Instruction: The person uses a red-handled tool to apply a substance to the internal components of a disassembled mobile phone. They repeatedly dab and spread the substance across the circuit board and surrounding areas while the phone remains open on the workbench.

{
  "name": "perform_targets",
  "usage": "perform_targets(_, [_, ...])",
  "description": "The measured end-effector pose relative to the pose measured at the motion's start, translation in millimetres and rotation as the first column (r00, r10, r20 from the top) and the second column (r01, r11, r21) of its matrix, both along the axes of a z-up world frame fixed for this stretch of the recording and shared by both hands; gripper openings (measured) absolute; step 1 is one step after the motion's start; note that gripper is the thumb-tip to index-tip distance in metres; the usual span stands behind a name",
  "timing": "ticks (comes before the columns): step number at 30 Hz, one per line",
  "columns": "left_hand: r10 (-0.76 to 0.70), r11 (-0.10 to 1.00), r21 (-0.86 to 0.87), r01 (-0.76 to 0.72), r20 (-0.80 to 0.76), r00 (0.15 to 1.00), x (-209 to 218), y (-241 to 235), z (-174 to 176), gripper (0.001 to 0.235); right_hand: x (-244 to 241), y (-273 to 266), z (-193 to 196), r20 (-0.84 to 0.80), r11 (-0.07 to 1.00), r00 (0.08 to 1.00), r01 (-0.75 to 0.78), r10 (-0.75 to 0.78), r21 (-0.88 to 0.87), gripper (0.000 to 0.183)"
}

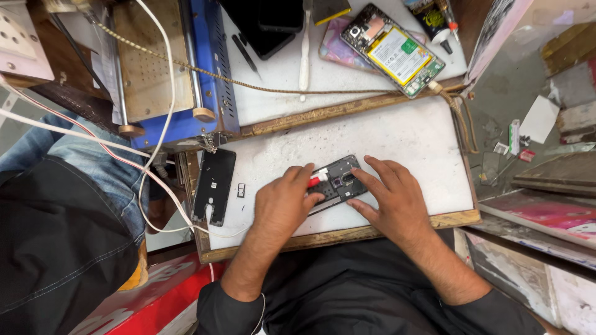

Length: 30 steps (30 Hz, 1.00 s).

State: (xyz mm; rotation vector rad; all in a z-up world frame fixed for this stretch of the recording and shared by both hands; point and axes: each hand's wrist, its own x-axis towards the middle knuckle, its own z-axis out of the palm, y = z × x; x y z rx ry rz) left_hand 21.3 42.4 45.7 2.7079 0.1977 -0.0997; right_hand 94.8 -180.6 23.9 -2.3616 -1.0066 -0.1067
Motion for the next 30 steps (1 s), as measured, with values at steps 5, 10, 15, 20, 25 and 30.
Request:
perform_targets(5, [-0.043,0.998,0.031,0.046,-0.093,0.995,11,-5,14,0.056,-2,2,3,-0.005,1.000,1.000,0.020,-0.020,0.009,0.071])
perform_targets(10, [-0.047,0.999,-0.012,0.045,-0.203,0.978,21,1,20,0.053,1,1,2,0.002,0.999,1.000,-0.019,0.020,-0.032,0.064])
perform_targets(15, [0.077,0.987,-0.144,-0.074,0.014,0.997,1,11,8,0.044,-1,-1,-1,-0.022,0.996,0.999,-0.028,0.027,-0.081,0.056])
perform_targets(20, [0.371,0.769,-0.634,-0.078,0.344,0.862,-49,36,-16,0.028,-7,-2,-2,0.005,1.000,1.000,-0.022,0.022,-0.011,0.043])
perform_targets(25, [0.501,0.684,-0.729,0.003,0.472,0.725,-70,31,-50,0.054,-39,17,-3,0.026,0.979,0.979,-0.202,0.201,0.035,0.034])
perform_targets(30, [0.382,0.832,-0.555,0.007,0.582,0.718,-58,30,-62,0.051,-68,44,-12,0.074,0.948,0.947,-0.306,0.313,-0.090,0.034])
